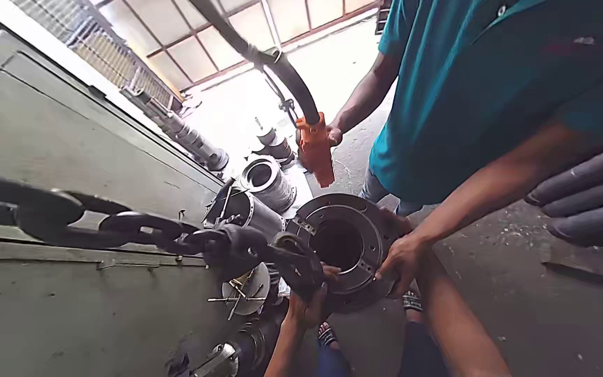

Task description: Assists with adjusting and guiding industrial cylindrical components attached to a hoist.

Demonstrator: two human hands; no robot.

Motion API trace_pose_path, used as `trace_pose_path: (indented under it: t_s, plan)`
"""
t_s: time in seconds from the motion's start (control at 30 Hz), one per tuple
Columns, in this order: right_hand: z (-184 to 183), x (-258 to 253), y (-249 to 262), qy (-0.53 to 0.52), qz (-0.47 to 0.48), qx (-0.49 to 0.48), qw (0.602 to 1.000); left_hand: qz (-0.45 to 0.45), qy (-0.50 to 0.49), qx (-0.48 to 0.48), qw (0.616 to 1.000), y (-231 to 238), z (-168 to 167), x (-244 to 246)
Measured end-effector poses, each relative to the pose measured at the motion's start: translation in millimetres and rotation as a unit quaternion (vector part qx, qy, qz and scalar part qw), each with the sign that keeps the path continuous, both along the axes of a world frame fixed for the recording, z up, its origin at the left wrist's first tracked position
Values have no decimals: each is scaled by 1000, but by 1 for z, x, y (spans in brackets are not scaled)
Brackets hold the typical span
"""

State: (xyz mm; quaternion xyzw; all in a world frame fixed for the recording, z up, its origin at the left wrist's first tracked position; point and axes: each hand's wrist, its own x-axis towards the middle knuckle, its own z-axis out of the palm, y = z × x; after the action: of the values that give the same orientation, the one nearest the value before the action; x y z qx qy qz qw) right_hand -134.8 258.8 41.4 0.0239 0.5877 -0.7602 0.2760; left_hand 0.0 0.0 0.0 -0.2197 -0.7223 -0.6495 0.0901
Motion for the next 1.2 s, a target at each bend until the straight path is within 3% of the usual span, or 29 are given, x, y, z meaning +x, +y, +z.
trace_pose_path:
  t_s: [0.03, 0.1, 0.13, 0.7, 0.8, 0.87, 0.97, 1.1, 1.2]
  plan:
    - [-14, -9, 7, 44, 37, 3, 998, 23, -19, 11, 999, 6, 0, 1]
    - [-73, -16, 17, 101, 68, -99, 988, 68, -47, 12, 996, 15, -2, 11]
    - [-81, -23, 16, 98, 70, -124, 985, 80, -56, 13, 995, 17, -2, 9]
    - [-74, -18, 8, 103, 0, -130, 986, 162, -87, -1, 983, 24, 2, 9]
    - [-101, -12, 21, 161, 76, -95, 979, 167, -69, -20, 983, 21, -4, 13]
    - [-87, -9, 15, 153, 84, -120, 977, 173, -45, -49, 983, 17, -6, 9]
    - [-69, -5, 28, 229, 249, -32, 940, 175, -42, -55, 982, 18, -10, 9]
    - [-78, -8, 15, 117, 96, -174, 973, 184, -45, -51, 980, 18, -10, 10]
    - [-72, -7, 10, 96, 39, -159, 982, 187, -39, -41, 981, 19, -10, 10]
